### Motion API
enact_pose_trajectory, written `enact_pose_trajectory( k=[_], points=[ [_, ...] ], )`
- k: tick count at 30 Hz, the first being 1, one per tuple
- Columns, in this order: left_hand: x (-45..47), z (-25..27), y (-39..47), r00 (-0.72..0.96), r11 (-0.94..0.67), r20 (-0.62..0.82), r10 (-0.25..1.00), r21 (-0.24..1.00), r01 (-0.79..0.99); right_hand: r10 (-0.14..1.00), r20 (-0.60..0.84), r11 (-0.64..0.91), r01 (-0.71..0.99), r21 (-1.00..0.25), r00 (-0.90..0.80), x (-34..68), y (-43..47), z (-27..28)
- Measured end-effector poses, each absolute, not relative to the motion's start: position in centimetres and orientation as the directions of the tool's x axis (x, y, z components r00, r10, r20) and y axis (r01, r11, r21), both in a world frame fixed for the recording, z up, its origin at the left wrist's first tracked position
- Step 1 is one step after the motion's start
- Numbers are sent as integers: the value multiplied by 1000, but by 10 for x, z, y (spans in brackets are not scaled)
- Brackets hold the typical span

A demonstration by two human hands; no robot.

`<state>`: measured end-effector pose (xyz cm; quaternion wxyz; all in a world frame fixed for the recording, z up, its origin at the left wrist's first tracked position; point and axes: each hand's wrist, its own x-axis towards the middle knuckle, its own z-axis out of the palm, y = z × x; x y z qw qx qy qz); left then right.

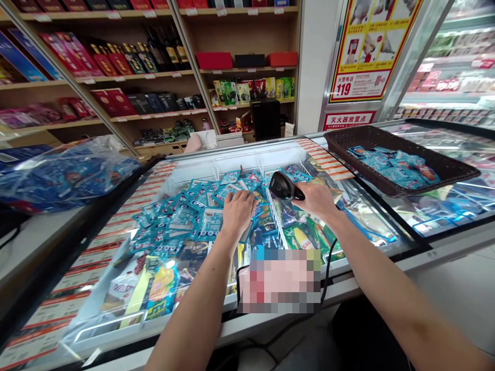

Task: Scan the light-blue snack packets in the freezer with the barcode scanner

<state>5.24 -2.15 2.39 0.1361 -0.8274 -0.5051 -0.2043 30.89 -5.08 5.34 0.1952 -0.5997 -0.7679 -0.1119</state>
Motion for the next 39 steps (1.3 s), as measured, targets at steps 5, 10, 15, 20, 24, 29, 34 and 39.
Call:
enact_pose_trajectory(
  k=[5, 10, 15, 20, 24, 29, 34, 39],
  points=[
    [47, 29, -14, 388, -383, 469, 793, -112, 917, 891, 439, 175, 980, -95, -117, 315, -49, 55],
    [51, 37, -3, 338, -331, 457, 823, -98, 938, 902, 431, 87, 991, -97, -37, 319, -46, 56],
    [58, 44, 9, 291, -280, 469, 834, -95, 955, 889, 456, 24, 989, -146, 46, 323, -43, 57],
    [73, 41, 22, 242, -267, 493, 836, -20, 963, 873, 475, -7, 978, -209, 108, 324, -41, 59],
    [94, 41, 44, 180, -241, 434, 883, 87, 967, 873, 463, -28, 963, -267, 154, 325, -41, 63],
    [127, 35, 83, 258, -324, 282, 924, 219, 920, 845, 474, -79, 934, -348, 248, 326, -41, 70],
    [144, 26, 108, 408, -435, 157, 899, 228, 871, 847, 477, -47, 926, -373, 235, 326, -40, 72],
    [136, 28, 88, 533, -550, 135, 835, 220, 806, 852, 481, -13, 927, -376, 207, 325, -42, 70]
  ],
)
